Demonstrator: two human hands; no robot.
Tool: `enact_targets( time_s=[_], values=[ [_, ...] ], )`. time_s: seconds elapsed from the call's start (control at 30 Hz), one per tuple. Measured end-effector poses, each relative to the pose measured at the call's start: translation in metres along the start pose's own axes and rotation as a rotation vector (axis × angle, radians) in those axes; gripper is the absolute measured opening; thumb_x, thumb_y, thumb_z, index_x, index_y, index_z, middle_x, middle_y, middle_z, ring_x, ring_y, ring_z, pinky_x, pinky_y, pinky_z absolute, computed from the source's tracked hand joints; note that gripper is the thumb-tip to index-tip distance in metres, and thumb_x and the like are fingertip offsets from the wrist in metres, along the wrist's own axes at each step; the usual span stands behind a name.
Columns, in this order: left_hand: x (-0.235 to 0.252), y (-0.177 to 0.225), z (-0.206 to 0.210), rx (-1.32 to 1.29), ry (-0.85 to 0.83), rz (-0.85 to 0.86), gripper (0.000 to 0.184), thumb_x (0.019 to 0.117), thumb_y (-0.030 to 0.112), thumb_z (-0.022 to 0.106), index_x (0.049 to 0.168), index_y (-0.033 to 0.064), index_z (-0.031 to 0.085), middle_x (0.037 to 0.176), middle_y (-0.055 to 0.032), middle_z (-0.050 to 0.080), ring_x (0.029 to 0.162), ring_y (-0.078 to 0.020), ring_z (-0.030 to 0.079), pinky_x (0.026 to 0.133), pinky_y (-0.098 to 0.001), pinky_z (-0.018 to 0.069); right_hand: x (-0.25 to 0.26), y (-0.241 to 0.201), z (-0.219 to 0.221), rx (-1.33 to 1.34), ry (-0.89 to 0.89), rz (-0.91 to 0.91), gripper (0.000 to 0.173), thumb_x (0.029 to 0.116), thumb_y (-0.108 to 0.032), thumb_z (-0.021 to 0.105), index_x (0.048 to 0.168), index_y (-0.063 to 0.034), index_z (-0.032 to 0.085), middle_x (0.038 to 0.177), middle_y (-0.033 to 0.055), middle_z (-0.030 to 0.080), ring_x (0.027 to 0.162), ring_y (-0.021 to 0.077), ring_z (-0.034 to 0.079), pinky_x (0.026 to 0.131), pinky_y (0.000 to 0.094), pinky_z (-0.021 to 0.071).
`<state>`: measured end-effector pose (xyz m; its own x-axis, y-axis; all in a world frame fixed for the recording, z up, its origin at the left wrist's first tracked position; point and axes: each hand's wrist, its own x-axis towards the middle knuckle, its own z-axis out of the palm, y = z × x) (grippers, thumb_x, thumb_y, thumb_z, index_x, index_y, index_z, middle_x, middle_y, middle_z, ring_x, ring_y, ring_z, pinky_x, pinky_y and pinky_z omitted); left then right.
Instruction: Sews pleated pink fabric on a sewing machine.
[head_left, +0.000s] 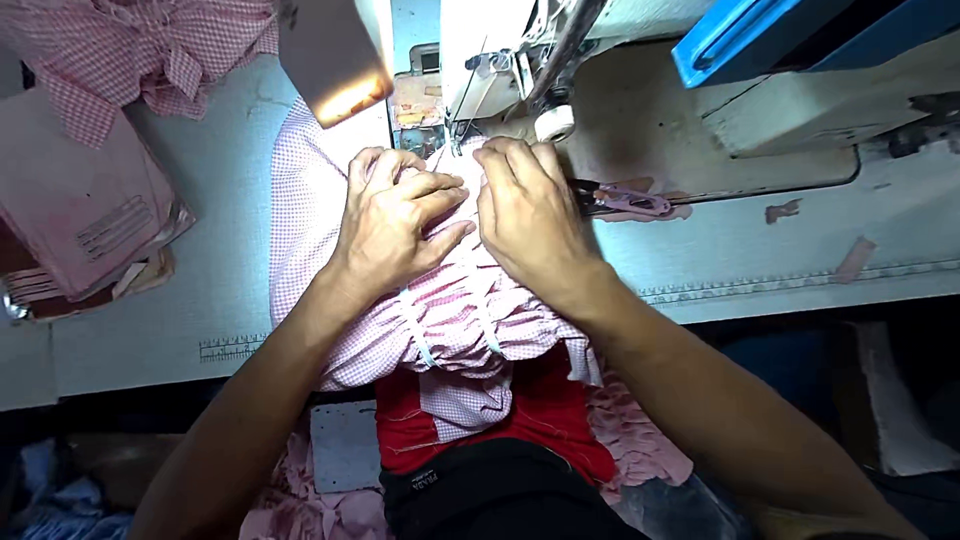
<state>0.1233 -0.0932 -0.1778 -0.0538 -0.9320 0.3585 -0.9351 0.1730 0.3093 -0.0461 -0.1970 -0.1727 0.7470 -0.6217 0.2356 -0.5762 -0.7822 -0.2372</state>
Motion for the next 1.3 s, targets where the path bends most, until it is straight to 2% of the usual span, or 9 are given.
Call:
enact_targets(
  time_s=[0.13,0.3,0.43,0.67,0.83,1.0,1.13,1.2,1.3],
  values=[
    [0.002,0.004,0.003,0.004,0.077,0.143,0.021,0.1004,0.027,0.062,0.102,0.0191,0.082,0.108,0.0022,0.078,0.12,-0.0258,0.063,0.117,-0.0541,0.0282,0.008,0.003,0.002,-0.075,-0.029,0.003,0.042,0.1047,-0.019,0.038,0.135,-0.0056,0.063,0.139,0.0156,0.061,0.124,0.0371,0.057,0.097,0.0503,0.0466],
    [-0.017,0.018,0.0,-0.193,0.054,0.299,0.019,0.0995,0.003,0.059,0.099,0.0021,0.078,0.104,-0.0119,0.077,0.113,-0.029,0.07,0.108,-0.0416,0.0498,0.005,0.008,-0.002,-0.059,-0.05,-0.015,0.044,0.1029,-0.018,0.038,0.139,-0.0071,0.061,0.143,0.0125,0.061,0.128,0.0353,0.056,0.1,0.0507,0.0454],
    [-0.022,0.018,0.003,-0.214,0.026,0.221,0.019,0.0994,0.013,0.064,0.105,0.0043,0.079,0.112,-0.0102,0.077,0.116,-0.0245,0.071,0.11,-0.0409,0.0516,0.005,0.008,-0.003,-0.064,-0.055,-0.021,0.044,0.1033,-0.017,0.037,0.139,-0.0071,0.06,0.143,0.0125,0.06,0.126,0.0366,0.056,0.098,0.051,0.0446],
    [-0.013,0.01,0.005,-0.222,0.034,0.254,0.021,0.1008,0.018,0.064,0.104,0.0039,0.08,0.11,-0.0129,0.077,0.115,-0.0259,0.071,0.106,-0.0377,0.0533,0.01,0.009,-0.003,-0.077,-0.068,-0.017,0.044,0.1036,-0.015,0.036,0.14,-0.004,0.058,0.143,0.0171,0.059,0.129,0.0387,0.054,0.099,0.0537,0.043],
    [-0.01,0.008,0.003,-0.2,0.025,0.282,0.025,0.0999,0.026,0.068,0.103,0.0031,0.079,0.11,-0.0152,0.076,0.114,-0.028,0.071,0.106,-0.0394,0.0535,0.011,0.014,0.001,-0.051,0.022,-0.049,0.04,0.1039,-0.013,0.039,0.137,-0.0073,0.06,0.138,0.0147,0.062,0.121,0.0351,0.06,0.094,0.0509,0.0442],
    [-0.012,0.032,-0.006,-0.104,-0.054,0.181,0.02,0.1003,0.021,0.064,0.103,0.0093,0.079,0.112,-0.0092,0.077,0.115,-0.0241,0.07,0.102,-0.036,0.0543,0.01,0.017,-0.002,-0.013,0.033,-0.078,0.033,0.1046,-0.013,0.039,0.123,-0.0084,0.066,0.132,0.0152,0.064,0.117,0.0345,0.062,0.093,0.0505,0.0446],
    [-0.019,0.055,-0.005,-0.055,-0.055,0.07,0.028,0.1018,0.03,0.063,0.098,0.0084,0.079,0.106,-0.0083,0.077,0.111,-0.0228,0.071,0.097,-0.0348,0.0563,0.005,0.019,-0.008,0.028,-0.031,-0.105,0.037,0.1045,-0.023,0.039,0.123,-0.0071,0.066,0.133,0.0152,0.063,0.121,0.0343,0.059,0.099,0.0512,0.0418],
    [-0.024,0.06,-0.003,-0.06,-0.054,0.046,0.024,0.1015,0.026,0.063,0.102,0.008,0.079,0.108,-0.0087,0.077,0.113,-0.023,0.07,0.098,-0.0342,0.0558,0.002,0.021,-0.01,0.058,-0.05,-0.112,0.035,0.102,-0.019,0.041,0.127,-0.0079,0.064,0.135,0.0144,0.062,0.123,0.0334,0.058,0.098,0.0508,0.0422],
    [-0.028,0.061,-0.003,-0.07,-0.053,0.048,0.022,0.1016,0.021,0.063,0.105,0.0072,0.08,0.112,-0.009,0.076,0.116,-0.0233,0.07,0.101,-0.0351,0.0548,0.002,0.025,-0.01,0.088,-0.022,-0.16,0.03,0.1015,-0.011,0.042,0.118,-0.0093,0.066,0.127,0.0138,0.065,0.118,0.033,0.06,0.095,0.05,0.0435]
  ],
)
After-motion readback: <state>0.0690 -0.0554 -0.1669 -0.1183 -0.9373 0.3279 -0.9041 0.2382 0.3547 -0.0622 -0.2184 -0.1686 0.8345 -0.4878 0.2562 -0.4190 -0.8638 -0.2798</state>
